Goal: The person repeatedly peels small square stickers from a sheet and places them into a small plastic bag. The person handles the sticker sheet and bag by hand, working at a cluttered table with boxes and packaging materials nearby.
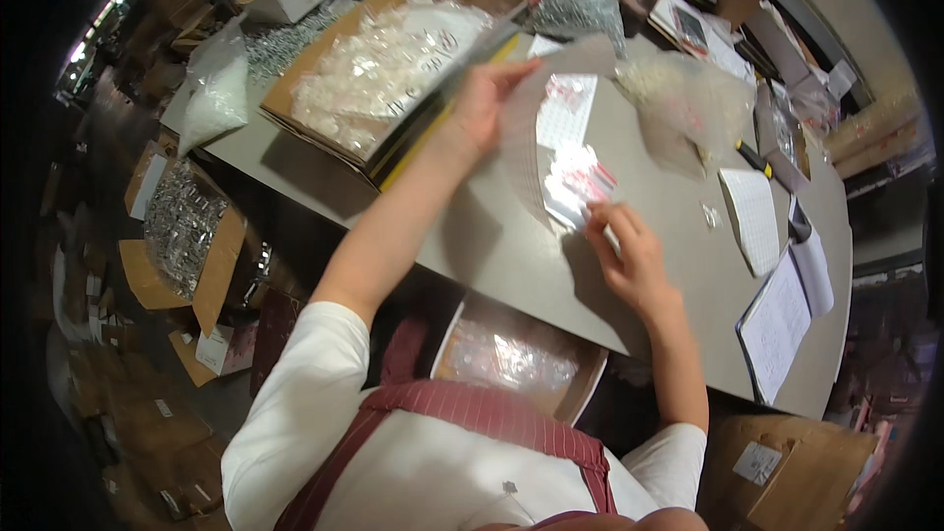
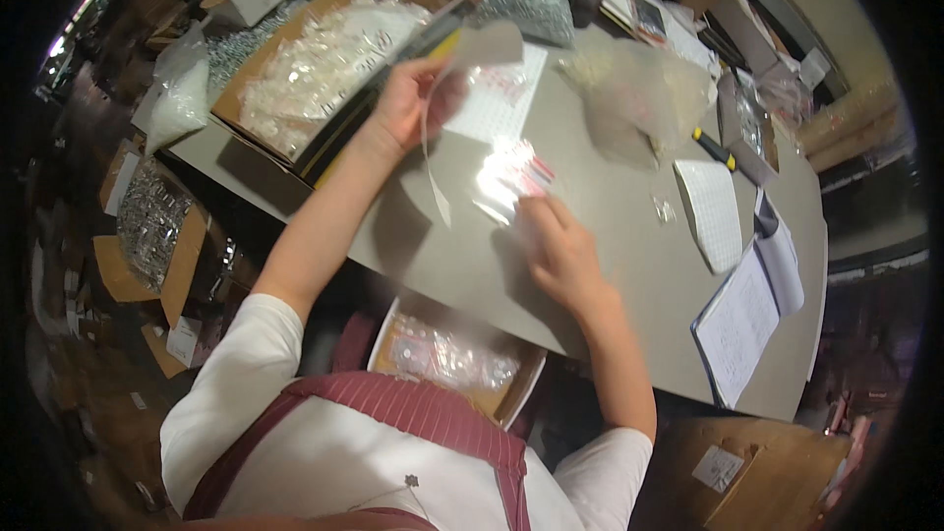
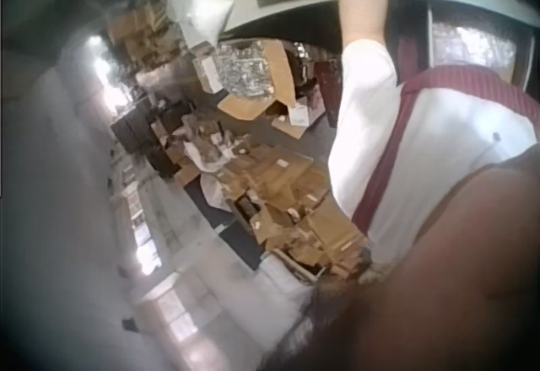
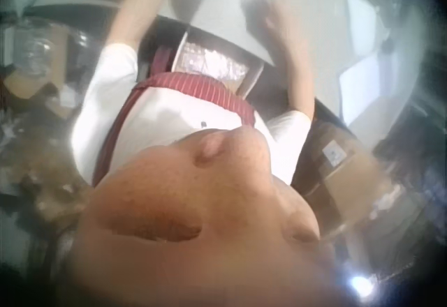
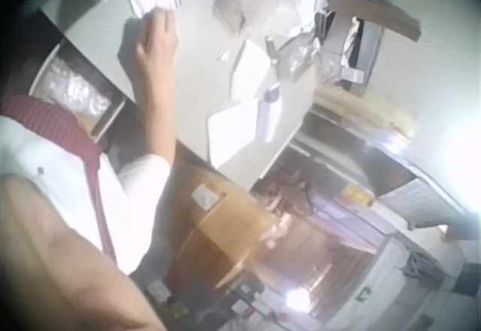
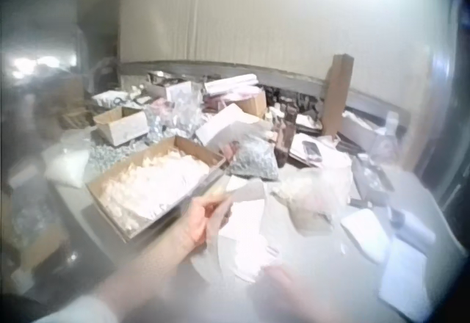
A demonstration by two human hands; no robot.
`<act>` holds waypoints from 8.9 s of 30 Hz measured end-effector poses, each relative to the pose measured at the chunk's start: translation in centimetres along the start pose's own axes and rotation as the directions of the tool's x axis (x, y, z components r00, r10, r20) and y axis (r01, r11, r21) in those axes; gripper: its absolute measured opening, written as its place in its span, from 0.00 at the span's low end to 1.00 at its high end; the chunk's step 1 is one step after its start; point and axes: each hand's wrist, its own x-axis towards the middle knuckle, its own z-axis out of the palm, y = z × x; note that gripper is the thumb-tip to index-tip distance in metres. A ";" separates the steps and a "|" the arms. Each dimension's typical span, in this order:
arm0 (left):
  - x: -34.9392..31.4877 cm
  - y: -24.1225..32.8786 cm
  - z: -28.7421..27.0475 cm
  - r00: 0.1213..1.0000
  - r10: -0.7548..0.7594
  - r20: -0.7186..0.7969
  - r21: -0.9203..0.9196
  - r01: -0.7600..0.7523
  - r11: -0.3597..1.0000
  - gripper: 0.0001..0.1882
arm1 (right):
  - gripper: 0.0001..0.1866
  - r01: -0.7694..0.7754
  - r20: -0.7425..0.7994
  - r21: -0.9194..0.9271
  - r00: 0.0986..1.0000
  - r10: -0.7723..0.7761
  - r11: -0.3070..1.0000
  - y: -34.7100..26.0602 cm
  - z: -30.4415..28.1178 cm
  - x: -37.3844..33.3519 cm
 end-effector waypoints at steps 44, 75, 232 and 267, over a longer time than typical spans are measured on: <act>-0.6 -1.5 -0.3 0.951 -0.161 0.264 0.236 0.098 0.967 0.16 | 0.08 -0.520 0.080 0.010 0.852 0.518 0.854 0.3 -4.8 -1.3; -2.2 -4.9 0.6 0.845 -0.134 0.517 0.723 -0.348 0.596 0.10 | 0.09 -0.257 -0.156 -0.096 0.958 0.240 0.962 -3.1 -3.5 2.2; 1.9 1.3 -2.8 0.987 0.038 0.154 0.093 -0.052 0.994 0.14 | 0.08 -0.418 0.315 0.090 0.873 0.372 0.904 0.4 -2.9 3.8; -2.2 -1.3 0.8 0.943 -0.034 0.330 0.620 -0.189 0.761 0.08 | 0.19 -0.400 0.081 0.641 0.884 0.461 0.655 -1.8 -6.2 2.8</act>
